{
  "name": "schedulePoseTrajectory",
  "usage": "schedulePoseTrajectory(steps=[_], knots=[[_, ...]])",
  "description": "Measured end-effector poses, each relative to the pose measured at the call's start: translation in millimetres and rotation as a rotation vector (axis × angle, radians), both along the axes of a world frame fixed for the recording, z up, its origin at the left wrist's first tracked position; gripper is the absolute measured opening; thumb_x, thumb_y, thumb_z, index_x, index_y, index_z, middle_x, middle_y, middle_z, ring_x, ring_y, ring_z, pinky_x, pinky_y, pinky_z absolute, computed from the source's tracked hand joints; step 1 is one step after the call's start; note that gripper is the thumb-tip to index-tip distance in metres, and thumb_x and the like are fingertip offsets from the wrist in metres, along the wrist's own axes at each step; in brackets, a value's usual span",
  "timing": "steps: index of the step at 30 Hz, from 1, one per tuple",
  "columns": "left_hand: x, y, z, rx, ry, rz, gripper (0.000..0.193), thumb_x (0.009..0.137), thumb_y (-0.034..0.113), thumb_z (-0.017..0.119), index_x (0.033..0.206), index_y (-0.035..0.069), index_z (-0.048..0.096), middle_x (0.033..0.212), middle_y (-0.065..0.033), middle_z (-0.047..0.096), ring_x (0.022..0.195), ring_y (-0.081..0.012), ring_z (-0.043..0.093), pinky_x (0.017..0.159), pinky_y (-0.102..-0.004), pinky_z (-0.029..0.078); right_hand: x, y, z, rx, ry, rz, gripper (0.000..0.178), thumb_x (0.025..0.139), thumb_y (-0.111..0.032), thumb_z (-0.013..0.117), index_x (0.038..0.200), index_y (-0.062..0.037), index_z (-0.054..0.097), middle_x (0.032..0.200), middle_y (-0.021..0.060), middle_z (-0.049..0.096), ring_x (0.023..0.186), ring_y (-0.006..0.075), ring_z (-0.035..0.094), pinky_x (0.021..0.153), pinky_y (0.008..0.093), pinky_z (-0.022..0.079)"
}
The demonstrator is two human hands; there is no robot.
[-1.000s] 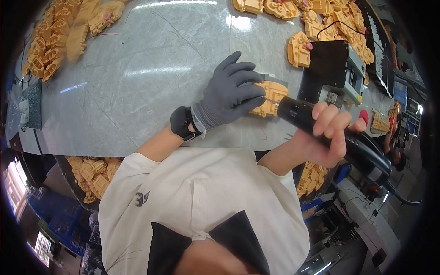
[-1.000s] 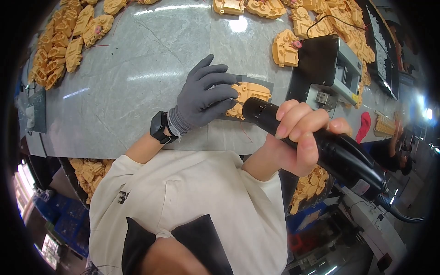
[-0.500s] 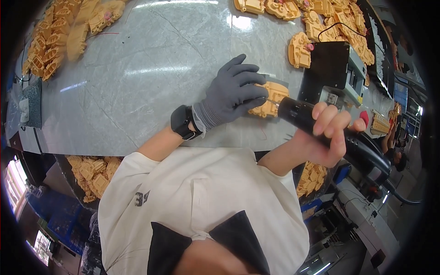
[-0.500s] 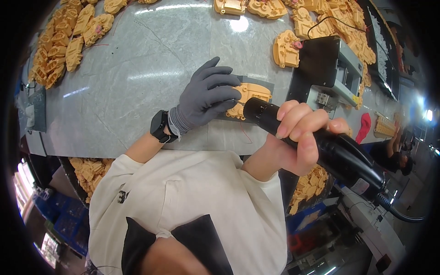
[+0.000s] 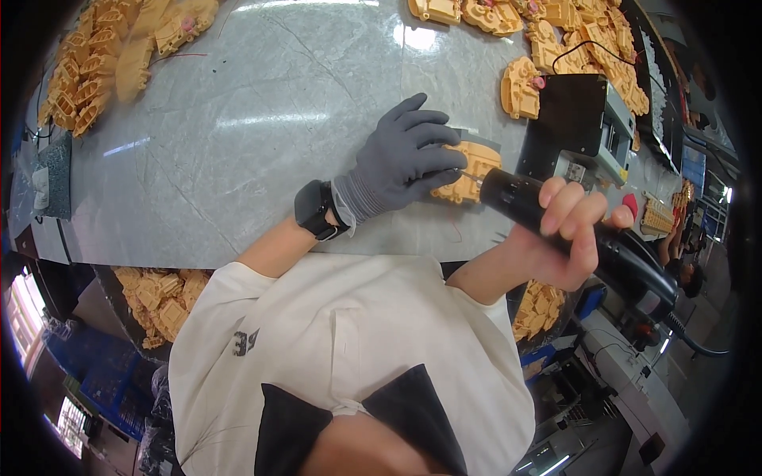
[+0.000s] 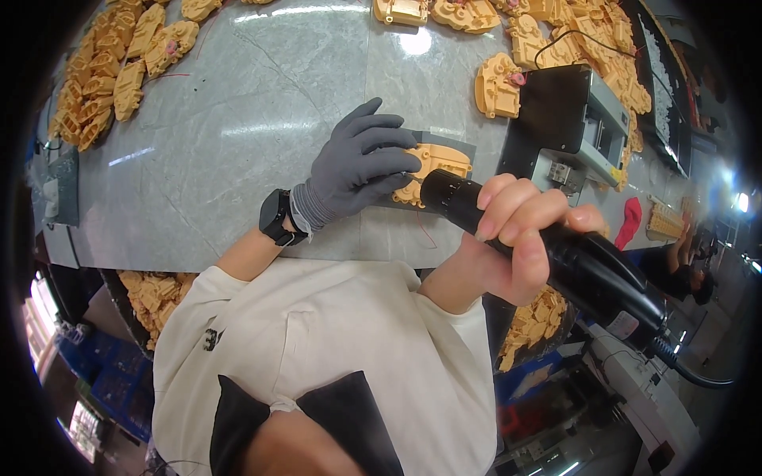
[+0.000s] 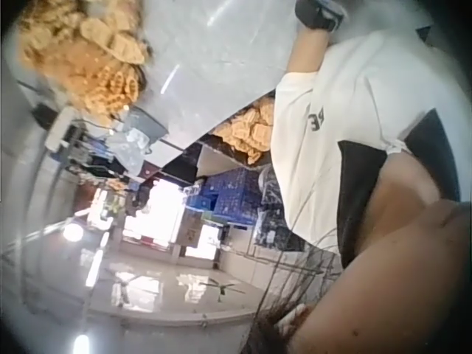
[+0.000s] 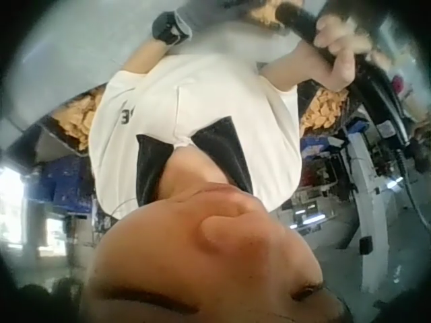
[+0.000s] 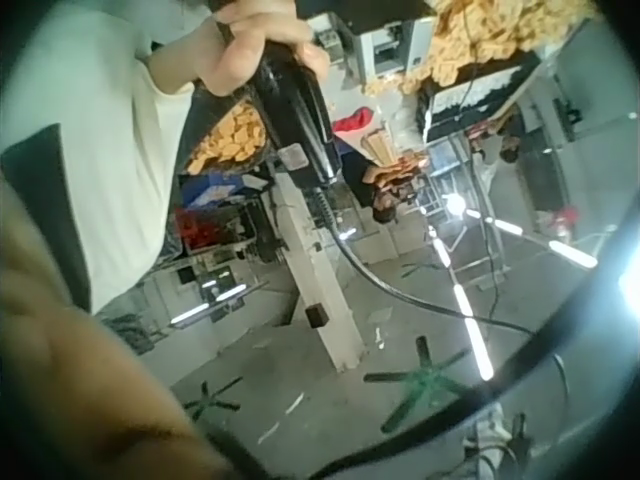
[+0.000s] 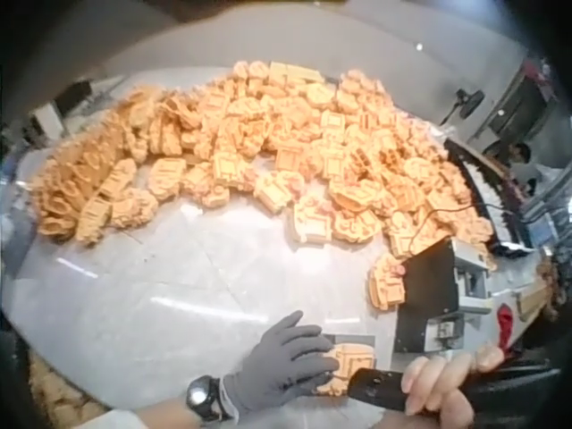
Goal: The person assembles plastic components by positioning each piece onto a jig and driving screws into it using an electric screwdriver.
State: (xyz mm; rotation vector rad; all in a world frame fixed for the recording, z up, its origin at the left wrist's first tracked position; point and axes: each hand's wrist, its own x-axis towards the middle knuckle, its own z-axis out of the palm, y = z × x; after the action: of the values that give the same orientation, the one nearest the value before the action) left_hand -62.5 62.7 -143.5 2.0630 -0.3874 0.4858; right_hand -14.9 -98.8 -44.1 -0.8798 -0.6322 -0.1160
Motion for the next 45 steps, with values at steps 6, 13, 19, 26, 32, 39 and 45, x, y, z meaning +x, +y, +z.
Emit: schedulePoseTrajectory(steps=[6,13,19,26,32,39,45], knots=[[0,-1,0,-0.001,-0.001,-0.002,0.020,0.077,0.025,0.064,0.096,0.019,0.062,0.105,-0.0015,0.059,0.107,-0.0265,0.049,0.102,-0.0481,0.029,0,-1,1,-0.013,0.002,-0.005,0.040,0.072,-0.002,0.044,0.112,-0.0065,0.037,0.064,0.0079,0.047,0.052,0.0186,0.048,0.057,0.0359,0.040],[-3,-2,-3,-0.029,0.098,0.050,0.046,0.073,0.037,0.067,0.111,0.012,0.055,0.110,-0.0073,0.055,0.109,-0.0274,0.048,0.103,-0.0483,0.029,5,4,5,0.030,0.010,-0.092,0.042,0.071,-0.002,0.045,0.112,-0.0044,0.036,0.061,0.0084,0.046,0.049,0.0190,0.047,0.055,0.0361,0.040],[-16,-9,-4,0.121,0.225,0.112,0.070,0.068,0.047,0.069,0.121,0.007,0.045,0.113,-0.0101,0.052,0.111,-0.0276,0.047,0.102,-0.0490,0.028,19,20,1,-0.261,-0.019,-0.259,0.046,0.069,0.002,0.049,0.113,0.0019,0.035,0.057,0.0097,0.047,0.044,0.0184,0.047,0.049,0.0335,0.045],[-23,-15,-8,0.101,0.200,0.240,0.062,0.066,0.049,0.068,0.109,0.007,0.052,0.098,-0.0124,0.059,0.104,-0.0294,0.052,0.100,-0.0514,0.029,19,30,-4,-0.344,0.030,-0.298,0.046,0.069,0.005,0.054,0.112,0.0005,0.038,0.059,0.0083,0.050,0.045,0.0160,0.048,0.051,0.0319,0.046],[-28,-17,-10,0.103,0.208,0.254,0.059,0.067,0.050,0.067,0.107,0.007,0.053,0.097,-0.0130,0.059,0.104,-0.0292,0.052,0.101,-0.0526,0.027,16,35,-5,-0.388,0.140,-0.324,0.045,0.068,0.007,0.057,0.108,-0.0015,0.039,0.060,0.0077,0.051,0.048,0.0149,0.050,0.054,0.0296,0.046],[-27,-15,-9,0.092,0.220,0.228,0.058,0.068,0.048,0.068,0.107,0.007,0.052,0.097,-0.0132,0.060,0.103,-0.0286,0.053,0.100,-0.0511,0.029,18,41,-6,-0.386,0.127,-0.298,0.042,0.068,0.007,0.057,0.105,-0.0025,0.040,0.060,0.0073,0.052,0.048,0.0140,0.049,0.053,0.0276,0.045],[-26,-15,-9,0.078,0.204,0.236,0.059,0.068,0.048,0.068,0.107,0.006,0.052,0.097,-0.0133,0.059,0.102,-0.0292,0.053,0.098,-0.0493,0.031,21,37,-8,-0.489,0.104,-0.276,0.038,0.070,0.008,0.052,0.104,-0.0044,0.041,0.060,0.0070,0.048,0.050,0.0172,0.047,0.054,0.0322,0.041]])
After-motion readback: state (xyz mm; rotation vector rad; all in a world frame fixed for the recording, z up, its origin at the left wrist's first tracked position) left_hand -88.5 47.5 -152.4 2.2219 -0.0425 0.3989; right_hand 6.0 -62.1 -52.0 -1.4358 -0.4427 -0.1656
